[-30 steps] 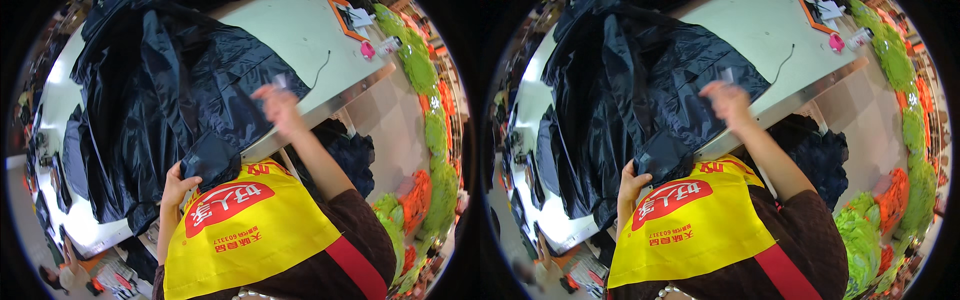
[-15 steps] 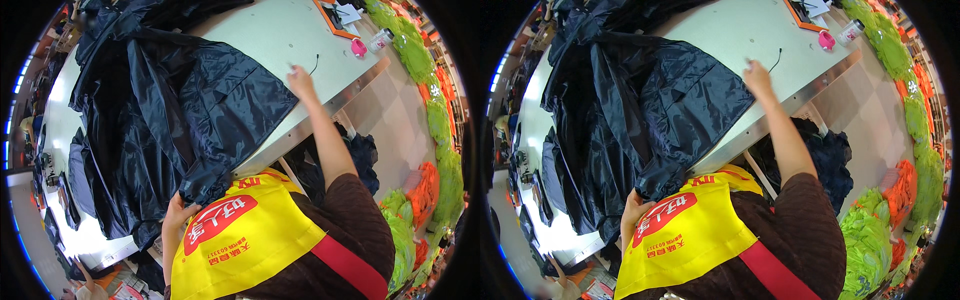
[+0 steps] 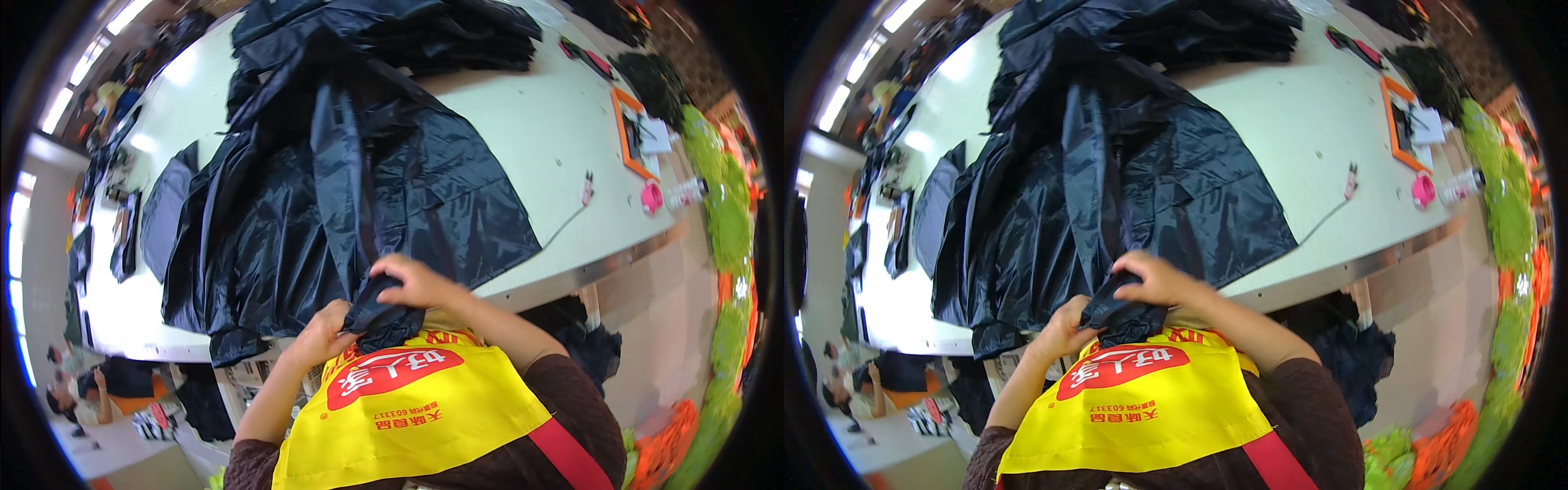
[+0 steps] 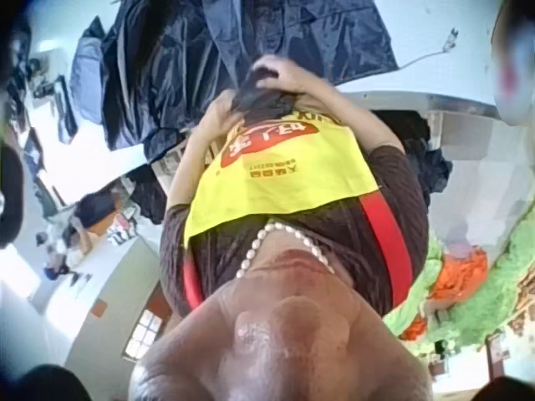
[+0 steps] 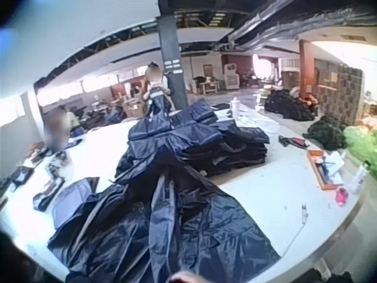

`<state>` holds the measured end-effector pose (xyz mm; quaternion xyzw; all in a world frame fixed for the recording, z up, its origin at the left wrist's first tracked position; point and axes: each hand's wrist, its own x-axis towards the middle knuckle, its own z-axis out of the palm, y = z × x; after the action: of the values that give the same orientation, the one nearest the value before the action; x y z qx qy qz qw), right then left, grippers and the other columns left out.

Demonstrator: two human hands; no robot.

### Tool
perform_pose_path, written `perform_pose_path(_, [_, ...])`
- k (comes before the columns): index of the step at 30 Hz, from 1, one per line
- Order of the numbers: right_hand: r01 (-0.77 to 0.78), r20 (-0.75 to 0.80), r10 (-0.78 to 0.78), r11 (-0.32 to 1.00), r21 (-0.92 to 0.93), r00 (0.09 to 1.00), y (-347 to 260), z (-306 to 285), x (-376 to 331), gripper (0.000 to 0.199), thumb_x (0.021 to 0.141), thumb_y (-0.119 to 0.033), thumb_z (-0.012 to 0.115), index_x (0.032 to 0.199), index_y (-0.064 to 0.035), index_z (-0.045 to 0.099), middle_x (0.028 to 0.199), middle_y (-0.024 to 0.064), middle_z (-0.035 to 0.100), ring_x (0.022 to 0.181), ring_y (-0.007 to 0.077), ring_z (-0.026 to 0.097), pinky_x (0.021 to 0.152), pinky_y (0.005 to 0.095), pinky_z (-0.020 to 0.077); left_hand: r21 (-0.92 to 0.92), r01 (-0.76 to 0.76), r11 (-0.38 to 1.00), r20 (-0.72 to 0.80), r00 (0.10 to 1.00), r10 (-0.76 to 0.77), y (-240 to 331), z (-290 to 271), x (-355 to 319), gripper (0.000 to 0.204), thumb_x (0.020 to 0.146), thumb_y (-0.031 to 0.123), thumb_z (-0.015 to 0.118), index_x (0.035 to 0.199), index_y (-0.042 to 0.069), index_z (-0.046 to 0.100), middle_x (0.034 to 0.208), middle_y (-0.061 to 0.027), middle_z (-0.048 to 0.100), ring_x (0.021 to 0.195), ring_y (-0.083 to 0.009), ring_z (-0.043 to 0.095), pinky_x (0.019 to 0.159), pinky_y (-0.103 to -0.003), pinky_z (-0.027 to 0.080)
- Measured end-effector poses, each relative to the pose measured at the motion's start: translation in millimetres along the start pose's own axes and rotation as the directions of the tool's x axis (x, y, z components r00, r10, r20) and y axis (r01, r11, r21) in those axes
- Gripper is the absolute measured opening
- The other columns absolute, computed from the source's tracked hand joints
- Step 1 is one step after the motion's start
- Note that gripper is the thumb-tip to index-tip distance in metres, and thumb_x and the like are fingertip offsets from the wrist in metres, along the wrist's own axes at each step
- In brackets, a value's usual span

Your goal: The person folds a dark jacket on a table, aligns the sleeves, and places it into a black plastic bag. They then retrieve another jacket from a basket, unfold it, and fold it in the same manner before bagging it.

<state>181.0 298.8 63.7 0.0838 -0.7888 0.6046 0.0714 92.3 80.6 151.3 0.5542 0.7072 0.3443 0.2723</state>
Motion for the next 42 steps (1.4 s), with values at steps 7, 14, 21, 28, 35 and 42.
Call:
perform_pose_path(7, [-0.230,0.117,0.211,0.953,0.195,0.971,-82,28,21,0.051,0.073,-0.030,0.071,0.106,0.0019,0.048,0.092,0.0229,0.060,0.082,0.0367,0.061,0.071,0.0398,0.0474,0.179,0.198,0.964,-0.862,0.504,0.057,-20,-7,12,0.022,0.066,-0.001,0.065,0.073,0.003,0.045,0.068,-0.0087,0.043,0.062,-0.0209,0.044,0.057,-0.028,0.037])
perform_pose_path(14, [-0.387,-0.695,0.075,0.871,-0.304,0.715,44,-39,101,0.023,0.071,-0.002,0.061,0.092,-0.0050,0.053,0.084,0.0200,0.061,0.081,0.0408,0.060,0.067,0.0422,0.0463,-0.511,0.012,0.860,-0.017,1.000,-0.024,53,95,59,0.008,0.074,-0.004,0.057,0.075,0.004,0.054,0.071,-0.0064,0.051,0.066,-0.0160,0.051,0.061,-0.029,0.043])
perform_pose_path(21, [-0.208,-0.231,0.238,0.967,0.149,0.943,-31,-16,42,0.019,0.071,-0.002,0.067,0.085,-0.0025,0.054,0.077,0.0003,0.052,0.074,0.0090,0.049,0.069,0.0229,0.0424,-0.107,0.204,0.973,-0.744,0.633,-0.215,-5,30,25,0.064,0.069,0.008,0.075,0.126,0.008,0.046,0.128,-0.0144,0.039,0.113,-0.0268,0.049,0.090,-0.039,0.046])
perform_pose_path(28, [0.235,0.150,-0.195,0.917,-0.322,0.969,-69,10,-1,0.028,0.070,-0.001,0.070,0.096,-0.0007,0.059,0.086,0.0131,0.061,0.077,0.0273,0.061,0.067,0.0345,0.0473,-0.521,0.028,0.853,-0.786,0.376,-0.491,-14,52,53,0.014,0.074,-0.005,0.057,0.085,0.002,0.053,0.065,-0.0064,0.053,0.060,-0.0128,0.050,0.055,-0.028,0.041])
perform_pose_path(35, [-0.188,-0.664,-0.085,0.926,-0.328,0.742,61,-101,53,0.012,0.075,0.004,0.046,0.070,-0.0057,0.043,0.067,0.0000,0.041,0.062,0.0115,0.038,0.057,0.0254,0.0354,-0.297,0.069,0.952,-0.602,0.760,-0.243,24,91,44,0.012,0.075,-0.003,0.054,0.085,0.003,0.056,0.068,-0.0150,0.056,0.065,-0.0299,0.059,0.058,-0.034,0.046])
perform_pose_path(42, [-0.410,0.160,0.407,0.912,-0.020,0.899,-14,-128,-7,0.073,0.071,-0.026,0.075,0.133,-0.0085,0.041,0.128,0.0137,0.049,0.119,0.0262,0.046,0.098,0.0392,0.0367,-0.641,0.212,0.738,-0.623,0.419,-0.661,-40,17,-13,0.021,0.084,0.013,0.062,0.102,0.003,0.058,0.067,-0.0029,0.056,0.058,-0.0122,0.058,0.055,-0.026,0.044])
